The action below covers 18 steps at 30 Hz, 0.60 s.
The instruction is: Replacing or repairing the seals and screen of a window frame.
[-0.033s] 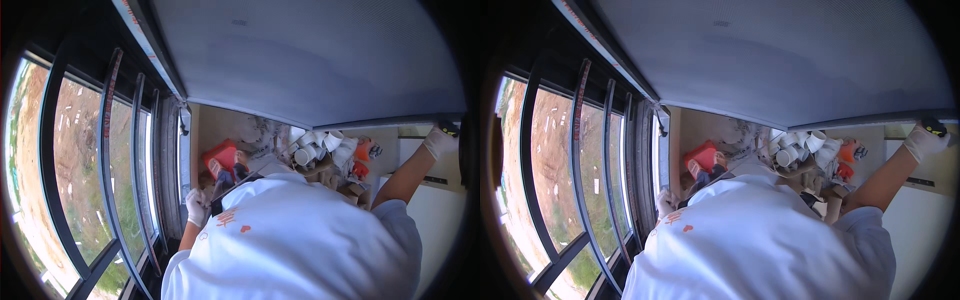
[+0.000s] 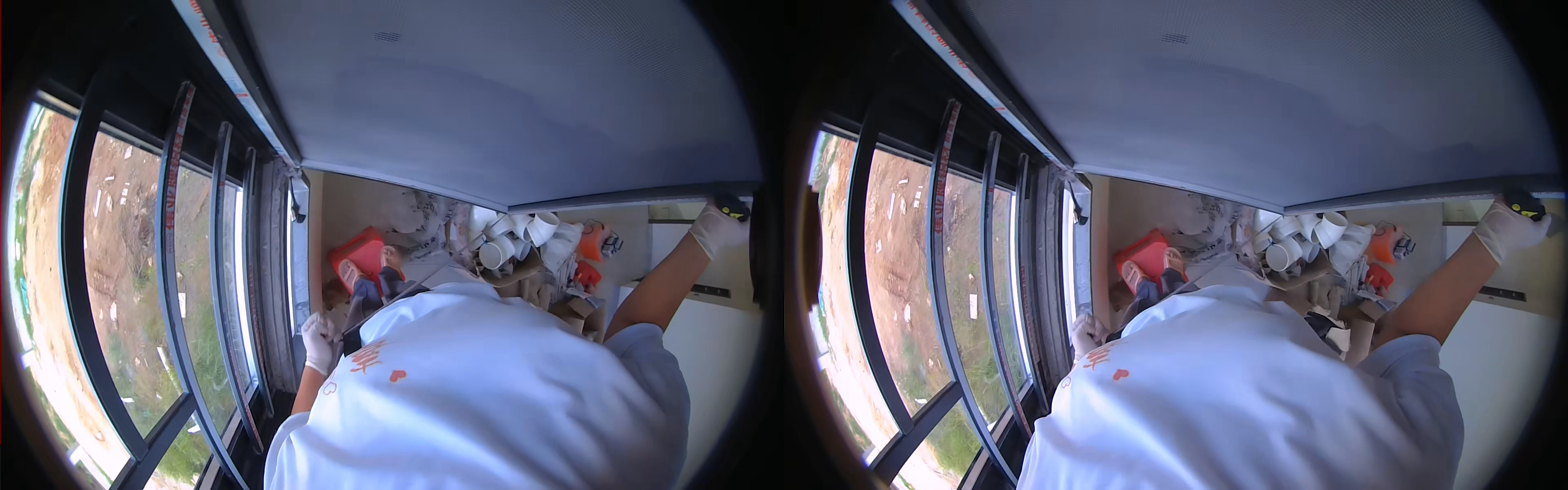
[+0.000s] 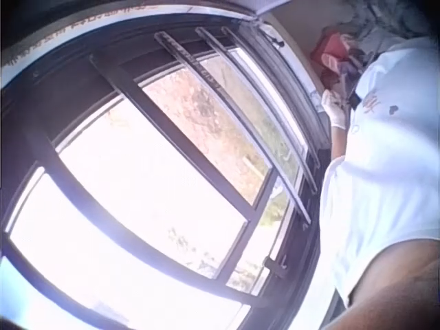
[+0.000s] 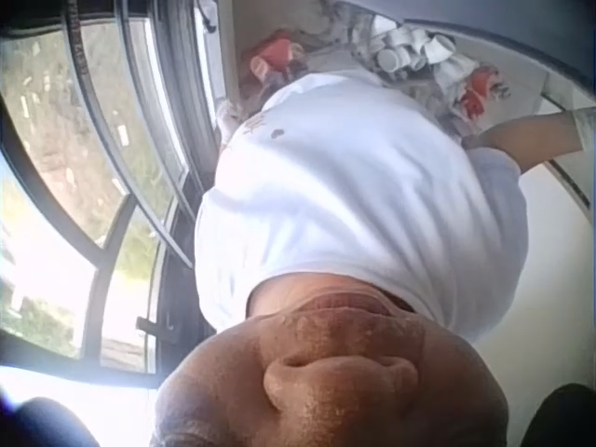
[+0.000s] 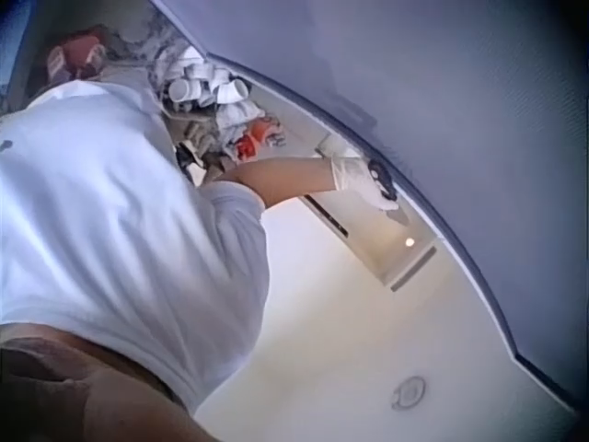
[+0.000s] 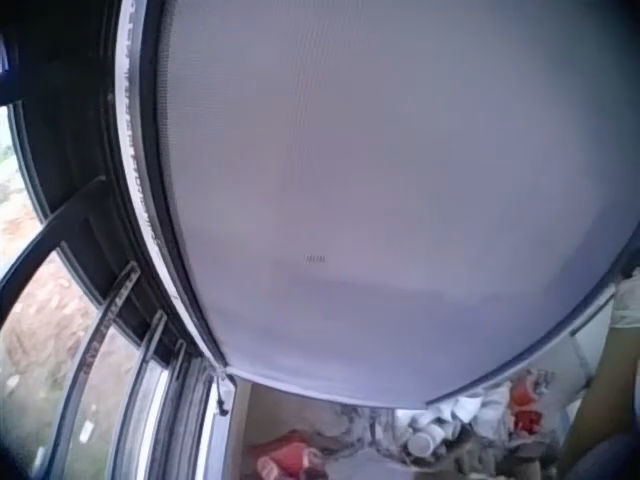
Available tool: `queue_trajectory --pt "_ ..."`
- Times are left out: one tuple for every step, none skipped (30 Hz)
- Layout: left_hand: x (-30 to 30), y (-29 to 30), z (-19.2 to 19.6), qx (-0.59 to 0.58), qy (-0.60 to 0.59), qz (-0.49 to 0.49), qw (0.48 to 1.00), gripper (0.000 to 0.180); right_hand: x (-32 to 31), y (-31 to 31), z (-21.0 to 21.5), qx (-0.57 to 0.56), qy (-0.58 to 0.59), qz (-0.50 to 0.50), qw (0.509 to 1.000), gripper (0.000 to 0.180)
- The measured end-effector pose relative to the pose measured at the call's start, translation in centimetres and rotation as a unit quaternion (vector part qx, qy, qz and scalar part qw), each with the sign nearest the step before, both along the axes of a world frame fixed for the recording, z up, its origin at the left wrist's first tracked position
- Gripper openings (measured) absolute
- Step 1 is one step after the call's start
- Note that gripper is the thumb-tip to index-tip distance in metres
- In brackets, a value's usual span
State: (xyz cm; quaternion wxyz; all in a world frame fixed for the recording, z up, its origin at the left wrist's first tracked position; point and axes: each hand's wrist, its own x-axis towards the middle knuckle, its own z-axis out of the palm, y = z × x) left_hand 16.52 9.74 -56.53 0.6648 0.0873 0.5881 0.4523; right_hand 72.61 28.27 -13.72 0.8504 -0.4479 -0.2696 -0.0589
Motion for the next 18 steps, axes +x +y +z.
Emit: queue_trajectory --pt "-0.5 -0.9 -0.4 -0.034 0.136 -0.038 0.989 0.015 -0.5 0.2 -0.3 -0.006 -0.008 0.016 1.0 0.035" --pt "-2.7 -1.9 -1.2 -0.009 0.146 0.011 0.989 0.016 0.2 0.4 -0.2 -0.009 0.008 0.002 1.0 0.035" --pt "-5.6 -2.7 -2.4 0.017 0.154 0.059 0.986 0.017 1.2 0.6 -0.3 -0.008 0.003 -0.008 1.0 0.035" --pt "-8.7 -3.3 -2.4 0.018 0.147 0.037 0.988 0.017 2.5 1.2 -0.5 -0.008 -0.006 0.001 1.0 0.034" --pt "-10.3 -3.9 -1.9 0.015 0.14 0.016 0.99 0.017 3.5 1.6 -0.5 -0.01 -0.017 0.011 1.0 0.034" --pt "-9.3 -3.4 -0.8 0.015 0.138 0.007 0.99 0.019 3.2 2.4 -0.6 -0.009 0.012 -0.024 1.0 0.032" --pt "-8.0 -2.0 0.7 0.015 0.138 0.0 0.99 0.021 4.1 2.9 -0.6 -0.009 0.016 -0.018 1.0 0.032" --pt "-5.8 0.0 2.3 0.017 0.228 -0.044 0.972 0.026 4.8 3.6 -0.7 -0.006 -0.009 -0.005 1.0 0.032" --pt "-4.5 1.3 2.3 0.034 0.268 -0.079 0.96 0.028 6.0 4.1 -0.9 -0.005 -0.029 0.005 1.0 0.031" --pt "-3.2 2.5 1.0 0.069 0.281 -0.098 0.952 0.028 8.4 4.2 -0.1 0.034 -0.022 0.063 0.997 0.03" --pt "-1.2 4.3 2.0 0.065 0.243 -0.104 0.962 0.023 7.9 5.0 -0.6 0.035 -0.008 0.074 0.997 0.03" --pt "-0.2 5.3 0.5 0.089 0.209 -0.098 0.969 0.006 6.2 5.4 -0.6 0.039 -0.019 0.09 0.995 0.026" --pt "1.1 6.9 1.1 0.074 0.153 -0.099 0.98 0.035 4.5 5.2 -0.7 0.043 -0.031 0.106 0.993 0.028" --pt "1.7 8.5 1.6 0.065 0.14 -0.114 0.981 0.053 3.1 4.9 -0.6 0.048 -0.045 0.121 0.99 0.032" --pt "2.4 10.2 1.6 0.054 0.155 -0.102 0.981 0.049 2.2 4.5 -0.6 0.055 -0.06 0.135 0.988 0.04" --pt "1.8 11.2 -1.8 0.076 0.151 -0.097 0.981 0.044 1.8 4.4 -0.4 0.059 -0.052 0.143 0.987 0.039" --pt "2.0 12.9 -1.9 0.047 0.143 -0.084 0.985 0.04 1.9 4.4 -0.4 0.06 -0.046 0.147 0.986 0.039" --pt "1.9 14.7 -1.5 0.018 0.176 -0.089 0.98 0.039 2.0 4.3 -0.5 0.064 -0.031 0.127 0.989 0.037"
